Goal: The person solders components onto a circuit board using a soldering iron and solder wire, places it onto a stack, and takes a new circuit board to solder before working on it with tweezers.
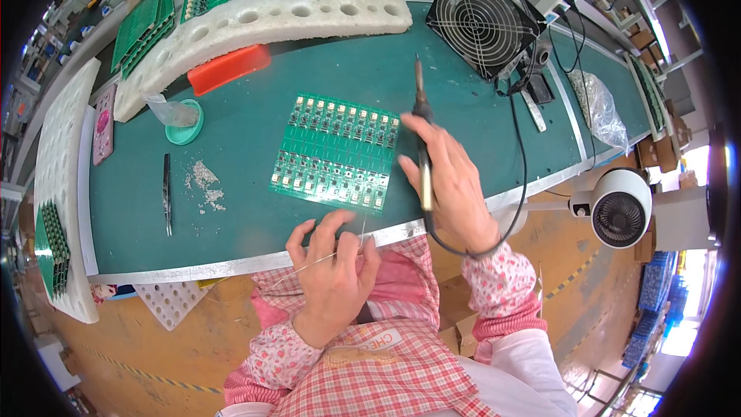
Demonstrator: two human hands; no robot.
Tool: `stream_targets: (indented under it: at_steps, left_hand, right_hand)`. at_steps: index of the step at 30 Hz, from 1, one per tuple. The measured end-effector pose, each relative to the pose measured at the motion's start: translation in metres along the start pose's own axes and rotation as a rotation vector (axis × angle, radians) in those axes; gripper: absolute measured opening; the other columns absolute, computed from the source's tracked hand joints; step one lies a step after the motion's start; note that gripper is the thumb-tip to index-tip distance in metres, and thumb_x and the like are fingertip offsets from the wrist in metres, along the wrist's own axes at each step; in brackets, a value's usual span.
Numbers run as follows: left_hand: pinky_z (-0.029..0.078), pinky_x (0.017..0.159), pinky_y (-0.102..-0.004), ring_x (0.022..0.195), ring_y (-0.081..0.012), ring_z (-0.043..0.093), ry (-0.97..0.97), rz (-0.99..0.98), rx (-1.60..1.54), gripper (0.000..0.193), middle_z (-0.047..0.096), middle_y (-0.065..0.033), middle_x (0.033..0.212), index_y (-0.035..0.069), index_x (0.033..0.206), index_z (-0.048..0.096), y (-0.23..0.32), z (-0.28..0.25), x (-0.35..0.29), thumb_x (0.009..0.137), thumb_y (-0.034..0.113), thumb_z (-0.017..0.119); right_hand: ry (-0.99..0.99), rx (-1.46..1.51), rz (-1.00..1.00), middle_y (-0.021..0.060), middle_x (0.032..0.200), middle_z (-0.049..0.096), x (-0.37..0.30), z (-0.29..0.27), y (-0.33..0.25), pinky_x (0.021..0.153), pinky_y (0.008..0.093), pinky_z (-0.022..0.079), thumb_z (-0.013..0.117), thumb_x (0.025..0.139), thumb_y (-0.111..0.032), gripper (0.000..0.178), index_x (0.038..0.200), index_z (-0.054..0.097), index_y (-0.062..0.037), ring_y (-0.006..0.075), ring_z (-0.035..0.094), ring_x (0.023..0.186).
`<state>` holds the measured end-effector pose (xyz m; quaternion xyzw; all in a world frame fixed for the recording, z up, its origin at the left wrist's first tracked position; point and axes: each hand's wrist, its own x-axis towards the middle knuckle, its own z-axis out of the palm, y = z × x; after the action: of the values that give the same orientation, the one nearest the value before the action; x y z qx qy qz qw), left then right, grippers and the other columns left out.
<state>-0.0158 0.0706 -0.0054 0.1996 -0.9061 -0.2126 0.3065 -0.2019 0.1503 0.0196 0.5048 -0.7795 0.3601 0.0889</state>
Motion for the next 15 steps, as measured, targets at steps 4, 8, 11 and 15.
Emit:
stream_targets:
  at_steps: [4,8,11,15]
  left_hand:
    - [0.036,0.102,-0.0472,0.096,-0.0253,0.060,0.000,0.016,-0.030,0.022,0.064,-0.0104,0.113,0.007,0.078,0.053,-0.001,0.004,-0.004,0.076,0.007,0.075]
    - [0.035,0.104,-0.0476,0.090,-0.0236,0.062,-0.006,0.005,-0.057,0.022,0.063,-0.0102,0.113,0.007,0.080,0.053,-0.002,0.003,-0.006,0.077,0.007,0.075]
    - [0.035,0.104,-0.0474,0.090,-0.0230,0.062,-0.014,0.000,-0.076,0.022,0.063,-0.0102,0.112,0.007,0.081,0.053,-0.001,0.000,-0.004,0.077,0.007,0.075]
    - [0.036,0.103,-0.0471,0.090,-0.0232,0.062,-0.005,-0.024,-0.091,0.022,0.063,-0.0105,0.112,0.007,0.081,0.053,-0.005,-0.001,-0.006,0.078,0.007,0.075]
  right_hand:
    - [-0.105,-0.105,-0.059,0.0169,0.115,0.061,0.018,0.015,0.014,0.095,0.0471,0.045,0.069,0.087,-0.009,0.054,0.137,0.047,-0.0088,0.0360,0.060,0.106]
    - [-0.134,0.087,-0.056,0.0161,0.123,0.059,0.021,0.018,0.016,0.098,0.0446,0.043,0.071,0.087,-0.010,0.060,0.140,0.043,-0.0087,0.0346,0.061,0.108]
    - [-0.116,0.230,0.133,0.0160,0.124,0.059,0.023,0.017,0.015,0.098,0.0426,0.043,0.073,0.085,-0.010,0.060,0.138,0.045,-0.0088,0.0322,0.062,0.109]
    - [-0.102,0.348,0.266,0.0125,0.121,0.059,0.028,0.017,0.018,0.088,0.0365,0.050,0.075,0.083,-0.005,0.062,0.138,0.047,-0.0101,0.0222,0.061,0.104]
